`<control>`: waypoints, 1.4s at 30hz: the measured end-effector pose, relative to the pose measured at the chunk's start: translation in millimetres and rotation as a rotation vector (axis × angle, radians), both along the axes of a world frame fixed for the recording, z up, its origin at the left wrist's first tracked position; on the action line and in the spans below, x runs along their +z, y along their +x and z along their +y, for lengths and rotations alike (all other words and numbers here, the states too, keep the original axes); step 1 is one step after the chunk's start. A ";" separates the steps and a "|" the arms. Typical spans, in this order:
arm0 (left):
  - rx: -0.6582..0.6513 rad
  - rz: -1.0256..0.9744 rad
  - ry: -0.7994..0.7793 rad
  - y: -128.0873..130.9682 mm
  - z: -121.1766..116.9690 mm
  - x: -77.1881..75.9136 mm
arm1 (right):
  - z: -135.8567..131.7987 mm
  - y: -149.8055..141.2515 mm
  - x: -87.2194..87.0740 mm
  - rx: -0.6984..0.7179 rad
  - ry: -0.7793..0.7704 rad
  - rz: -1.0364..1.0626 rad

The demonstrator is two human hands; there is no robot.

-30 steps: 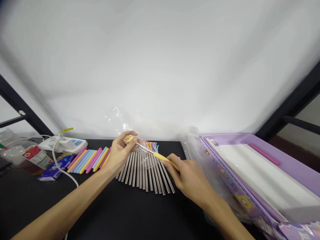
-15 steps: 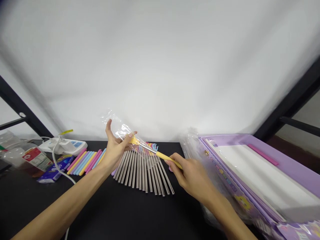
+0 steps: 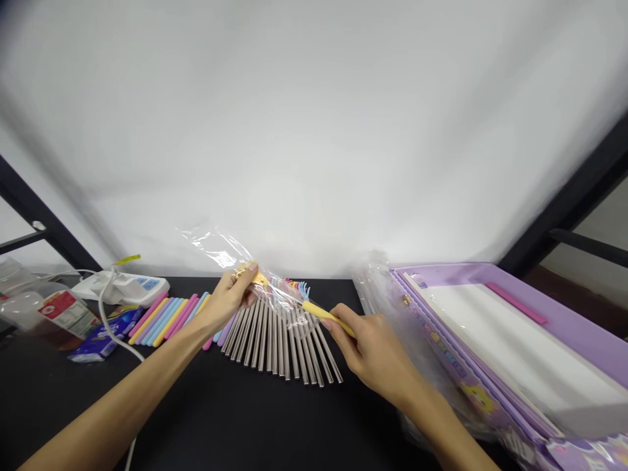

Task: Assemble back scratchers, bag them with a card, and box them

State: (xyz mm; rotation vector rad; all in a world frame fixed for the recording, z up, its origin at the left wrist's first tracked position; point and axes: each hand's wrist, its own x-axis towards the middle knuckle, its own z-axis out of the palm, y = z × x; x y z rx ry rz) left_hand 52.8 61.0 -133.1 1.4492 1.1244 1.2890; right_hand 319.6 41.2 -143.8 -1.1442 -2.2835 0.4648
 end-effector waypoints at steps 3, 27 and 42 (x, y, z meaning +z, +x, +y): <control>0.062 -0.085 0.091 5.5 -0.3 -4.9 | 0.3 -0.1 -1.2 0.023 0.024 -0.006; 0.087 -0.174 0.070 22.4 -9.7 -4.6 | -4.8 1.1 1.4 0.050 0.060 0.055; 0.054 -0.125 0.121 24.7 -12.7 2.6 | -6.9 -3.1 -2.6 0.036 0.123 0.095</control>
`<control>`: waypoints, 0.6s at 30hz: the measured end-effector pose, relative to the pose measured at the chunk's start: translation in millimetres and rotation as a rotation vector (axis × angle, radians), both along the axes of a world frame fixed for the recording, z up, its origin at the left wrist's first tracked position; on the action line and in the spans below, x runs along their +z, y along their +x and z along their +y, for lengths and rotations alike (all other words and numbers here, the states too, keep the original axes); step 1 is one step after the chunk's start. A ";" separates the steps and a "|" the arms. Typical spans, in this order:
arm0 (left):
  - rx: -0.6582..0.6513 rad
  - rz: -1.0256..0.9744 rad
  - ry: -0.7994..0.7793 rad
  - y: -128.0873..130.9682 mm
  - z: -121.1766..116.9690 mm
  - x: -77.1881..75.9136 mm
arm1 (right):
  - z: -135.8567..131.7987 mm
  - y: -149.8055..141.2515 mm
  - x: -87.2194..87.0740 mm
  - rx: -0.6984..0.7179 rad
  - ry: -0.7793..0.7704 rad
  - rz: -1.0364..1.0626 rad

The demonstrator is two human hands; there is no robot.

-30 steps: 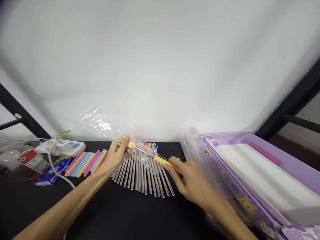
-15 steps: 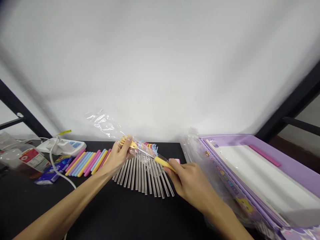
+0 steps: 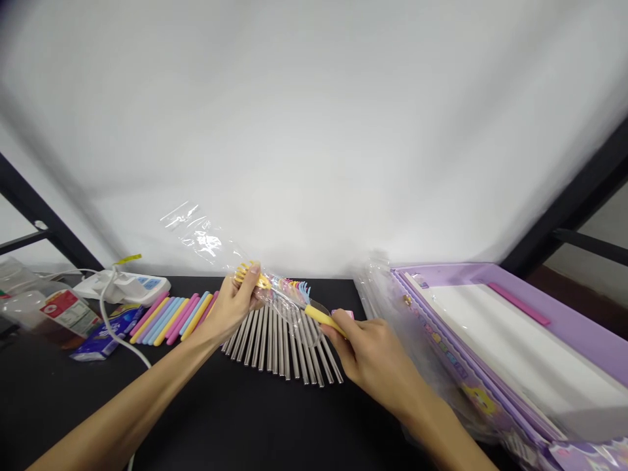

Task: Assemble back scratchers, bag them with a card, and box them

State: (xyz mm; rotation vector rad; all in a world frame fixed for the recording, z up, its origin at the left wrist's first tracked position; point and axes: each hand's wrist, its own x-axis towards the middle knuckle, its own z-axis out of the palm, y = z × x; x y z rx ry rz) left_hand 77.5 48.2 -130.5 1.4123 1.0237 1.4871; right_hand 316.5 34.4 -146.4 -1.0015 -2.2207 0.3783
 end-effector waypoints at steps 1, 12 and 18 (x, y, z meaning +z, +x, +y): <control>-0.003 0.000 0.000 0.1 -0.7 0.9 | -0.3 -1.0 1.0 0.004 -0.046 0.013; 0.003 0.119 0.044 -5.6 -4.3 12.2 | 1.6 -13.3 3.1 0.201 -1.060 0.599; -0.029 0.267 0.067 -18.5 -0.5 23.9 | 7.5 -8.9 12.3 0.070 -0.755 0.442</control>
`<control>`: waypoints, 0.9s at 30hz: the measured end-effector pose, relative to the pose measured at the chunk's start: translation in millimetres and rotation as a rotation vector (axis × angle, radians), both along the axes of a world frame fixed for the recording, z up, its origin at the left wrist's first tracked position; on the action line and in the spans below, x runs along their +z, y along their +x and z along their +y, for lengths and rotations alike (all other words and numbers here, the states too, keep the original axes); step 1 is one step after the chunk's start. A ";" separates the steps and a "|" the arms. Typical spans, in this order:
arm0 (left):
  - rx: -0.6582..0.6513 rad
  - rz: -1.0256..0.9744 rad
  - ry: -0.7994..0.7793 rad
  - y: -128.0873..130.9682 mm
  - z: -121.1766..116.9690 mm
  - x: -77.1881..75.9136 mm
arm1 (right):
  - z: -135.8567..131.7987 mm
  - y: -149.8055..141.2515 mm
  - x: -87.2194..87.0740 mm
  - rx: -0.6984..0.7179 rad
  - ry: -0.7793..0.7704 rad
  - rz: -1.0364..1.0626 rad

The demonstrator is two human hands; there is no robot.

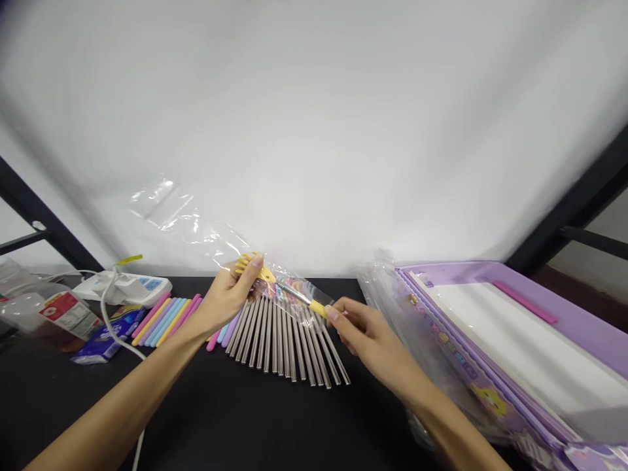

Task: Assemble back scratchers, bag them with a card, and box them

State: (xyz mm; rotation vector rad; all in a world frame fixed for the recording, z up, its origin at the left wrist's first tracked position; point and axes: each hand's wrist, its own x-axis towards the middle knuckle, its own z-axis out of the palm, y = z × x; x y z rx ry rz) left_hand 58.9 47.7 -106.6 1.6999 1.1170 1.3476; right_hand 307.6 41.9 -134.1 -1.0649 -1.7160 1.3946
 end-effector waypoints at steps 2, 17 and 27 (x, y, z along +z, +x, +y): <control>0.029 -0.003 -0.001 -7.6 4.2 0.3 | 4.7 5.0 2.0 -0.033 0.085 -0.032; -0.132 -0.565 -0.273 38.1 2.6 -29.0 | 0.3 -1.8 -10.4 -0.291 0.756 -0.305; -0.126 -0.543 -0.350 24.6 3.3 -24.8 | 4.9 4.6 -7.1 -0.093 0.819 -0.275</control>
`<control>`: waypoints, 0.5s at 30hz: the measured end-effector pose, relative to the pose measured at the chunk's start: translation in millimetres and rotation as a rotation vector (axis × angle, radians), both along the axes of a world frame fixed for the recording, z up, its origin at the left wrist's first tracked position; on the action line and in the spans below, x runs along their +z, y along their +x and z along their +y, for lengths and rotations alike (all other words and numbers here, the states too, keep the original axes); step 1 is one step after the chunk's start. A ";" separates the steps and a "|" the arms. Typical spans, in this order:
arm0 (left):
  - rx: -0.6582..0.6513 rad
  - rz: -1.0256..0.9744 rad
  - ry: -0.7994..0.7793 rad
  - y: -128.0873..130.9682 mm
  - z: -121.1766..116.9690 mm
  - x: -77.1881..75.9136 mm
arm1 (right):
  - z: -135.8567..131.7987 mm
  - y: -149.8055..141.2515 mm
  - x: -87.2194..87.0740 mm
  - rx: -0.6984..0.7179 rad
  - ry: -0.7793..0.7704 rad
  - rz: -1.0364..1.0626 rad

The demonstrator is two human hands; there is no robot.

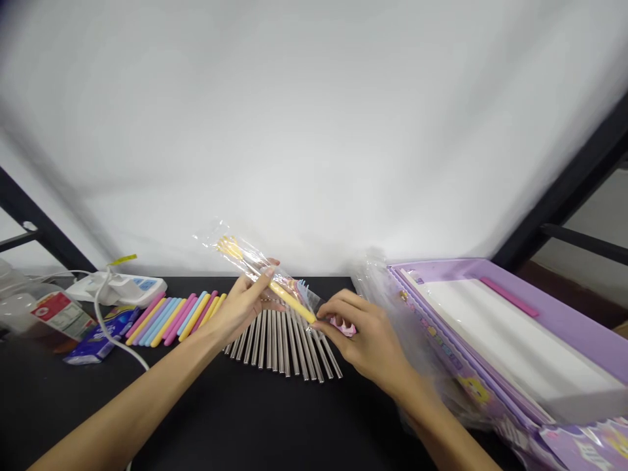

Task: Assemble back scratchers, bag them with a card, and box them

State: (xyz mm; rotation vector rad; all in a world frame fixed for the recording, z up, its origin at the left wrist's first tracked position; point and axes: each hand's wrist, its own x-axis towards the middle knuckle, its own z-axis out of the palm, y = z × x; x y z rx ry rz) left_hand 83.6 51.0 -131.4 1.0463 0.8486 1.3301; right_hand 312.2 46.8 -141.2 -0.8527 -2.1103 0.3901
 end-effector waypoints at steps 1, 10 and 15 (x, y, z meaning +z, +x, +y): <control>-0.021 -0.003 0.004 0.5 -0.7 -0.1 | 0.8 -1.5 0.2 -0.017 0.027 0.003; -0.030 -0.046 0.019 2.0 -5.1 3.7 | 5.4 -10.4 -3.9 0.071 -0.352 0.197; -0.087 -0.003 -0.025 5.8 -10.7 5.4 | 0.3 -12.6 -4.4 0.076 -0.439 0.209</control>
